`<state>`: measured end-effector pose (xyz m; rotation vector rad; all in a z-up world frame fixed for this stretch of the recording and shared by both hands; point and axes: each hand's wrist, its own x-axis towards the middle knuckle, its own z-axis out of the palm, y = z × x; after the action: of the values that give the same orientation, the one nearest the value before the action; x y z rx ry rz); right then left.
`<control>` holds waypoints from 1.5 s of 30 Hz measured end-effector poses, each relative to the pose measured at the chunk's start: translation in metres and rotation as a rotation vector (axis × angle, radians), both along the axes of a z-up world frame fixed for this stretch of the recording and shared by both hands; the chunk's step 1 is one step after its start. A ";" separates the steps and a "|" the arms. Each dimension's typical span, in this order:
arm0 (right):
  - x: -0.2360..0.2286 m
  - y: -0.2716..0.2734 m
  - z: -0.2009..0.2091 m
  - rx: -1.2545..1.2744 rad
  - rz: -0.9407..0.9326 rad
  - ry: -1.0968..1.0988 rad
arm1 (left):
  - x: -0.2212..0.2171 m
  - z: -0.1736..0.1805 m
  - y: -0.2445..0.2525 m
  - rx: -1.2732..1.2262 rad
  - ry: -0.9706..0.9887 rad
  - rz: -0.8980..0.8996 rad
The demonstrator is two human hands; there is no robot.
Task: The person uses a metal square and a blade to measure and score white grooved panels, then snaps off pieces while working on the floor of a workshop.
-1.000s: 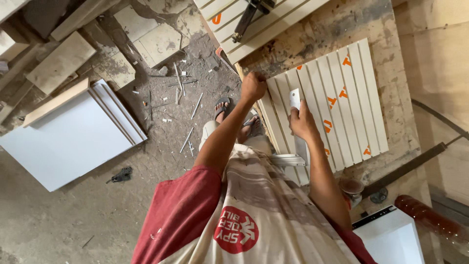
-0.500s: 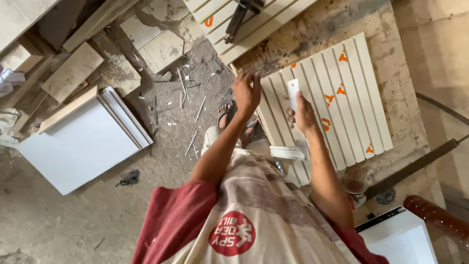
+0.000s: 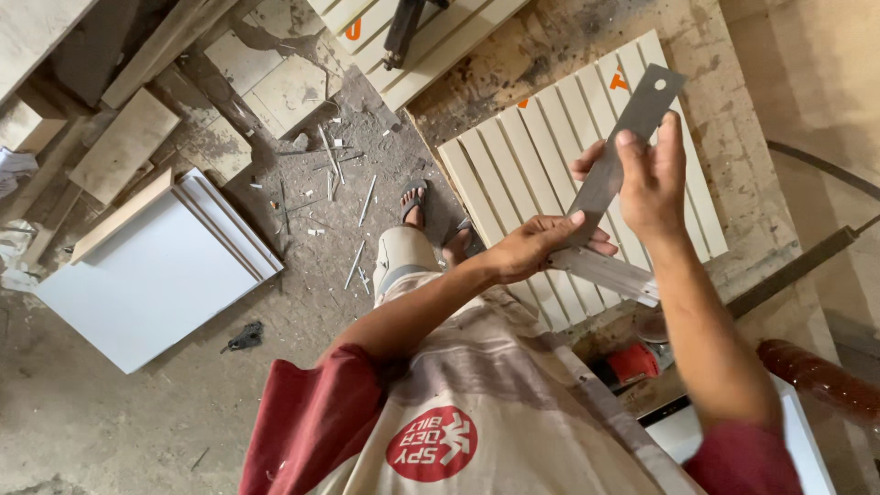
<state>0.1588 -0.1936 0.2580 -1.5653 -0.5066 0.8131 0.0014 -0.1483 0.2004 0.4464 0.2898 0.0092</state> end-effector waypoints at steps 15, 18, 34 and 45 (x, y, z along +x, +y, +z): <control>-0.019 0.073 -0.098 -0.805 0.712 -0.592 | -0.018 -0.163 0.106 1.220 0.612 0.024; -0.031 0.080 -0.145 -0.817 0.828 -0.726 | -0.029 -0.190 0.147 1.721 0.752 0.270; -0.038 0.105 -0.179 -1.091 0.962 -0.868 | -0.011 -0.217 0.159 2.062 0.445 0.478; -0.037 0.129 -0.154 -1.087 0.960 -0.774 | -0.023 -0.229 0.140 2.032 0.345 0.404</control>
<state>0.1220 -0.0648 0.1044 -2.7077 -1.6532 1.2869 -0.0218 -0.0083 -0.0288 2.4112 0.6505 0.6776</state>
